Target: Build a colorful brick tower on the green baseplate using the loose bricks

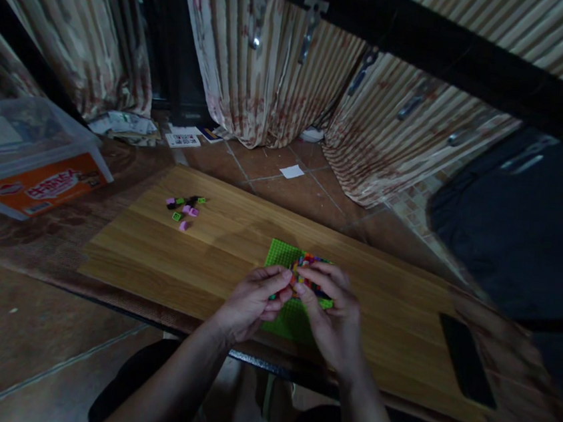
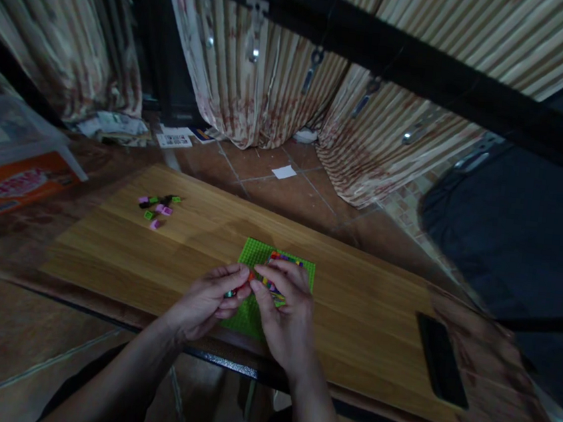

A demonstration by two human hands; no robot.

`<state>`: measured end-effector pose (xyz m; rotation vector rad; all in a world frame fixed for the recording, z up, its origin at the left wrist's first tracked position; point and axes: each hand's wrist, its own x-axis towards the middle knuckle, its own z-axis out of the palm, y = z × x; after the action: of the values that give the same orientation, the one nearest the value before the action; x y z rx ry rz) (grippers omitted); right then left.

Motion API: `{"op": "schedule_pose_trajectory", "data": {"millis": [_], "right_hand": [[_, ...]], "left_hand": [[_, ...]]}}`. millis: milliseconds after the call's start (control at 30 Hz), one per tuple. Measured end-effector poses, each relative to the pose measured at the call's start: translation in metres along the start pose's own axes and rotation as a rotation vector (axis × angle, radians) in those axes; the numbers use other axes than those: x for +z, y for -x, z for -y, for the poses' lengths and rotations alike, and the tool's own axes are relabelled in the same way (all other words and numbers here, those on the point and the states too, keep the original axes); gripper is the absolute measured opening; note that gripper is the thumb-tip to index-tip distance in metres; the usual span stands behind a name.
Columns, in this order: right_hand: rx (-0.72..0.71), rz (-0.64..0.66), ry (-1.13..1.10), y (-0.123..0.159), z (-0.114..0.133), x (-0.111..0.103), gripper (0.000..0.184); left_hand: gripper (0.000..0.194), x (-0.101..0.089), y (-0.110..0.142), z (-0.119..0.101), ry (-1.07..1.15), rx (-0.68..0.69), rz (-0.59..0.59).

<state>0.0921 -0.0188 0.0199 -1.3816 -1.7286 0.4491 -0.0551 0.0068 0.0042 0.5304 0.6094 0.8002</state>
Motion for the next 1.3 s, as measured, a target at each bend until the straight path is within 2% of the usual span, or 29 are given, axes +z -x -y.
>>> {"op": "schedule_pose_trajectory", "data": {"millis": [233,300,400,467,567,933,1167,1300], "right_hand": [[-0.007,-0.024,-0.001,-0.001,0.000,0.000,0.010],[0.019,-0.093,-0.011,-0.002,-0.006,-0.003,0.010],[0.059,-0.237,-0.009,-0.003,-0.019,-0.009,0.009],[0.084,-0.278,-0.001,-0.004,-0.028,-0.010,0.008],[0.095,-0.248,0.013,-0.005,-0.034,-0.009,0.006],[0.076,-0.186,0.173,-0.005,-0.035,-0.003,0.007],[-0.019,-0.155,0.330,-0.003,-0.024,-0.006,0.012],[-0.036,-0.181,0.329,-0.002,-0.024,-0.004,0.011]], "left_hand": [[0.027,0.001,0.001,0.000,-0.026,-0.016,0.048],[0.026,0.000,0.000,0.001,-0.027,-0.015,0.006],[0.025,-0.002,-0.003,0.002,-0.031,0.012,-0.130],[0.026,-0.005,-0.006,0.003,-0.032,0.034,-0.216],[0.025,-0.007,-0.008,0.004,-0.029,0.048,-0.268],[0.024,-0.007,-0.007,0.004,-0.029,0.041,-0.273],[0.023,-0.005,-0.005,0.001,-0.018,0.041,-0.277],[0.024,-0.004,-0.005,0.001,-0.014,0.037,-0.272]]}}
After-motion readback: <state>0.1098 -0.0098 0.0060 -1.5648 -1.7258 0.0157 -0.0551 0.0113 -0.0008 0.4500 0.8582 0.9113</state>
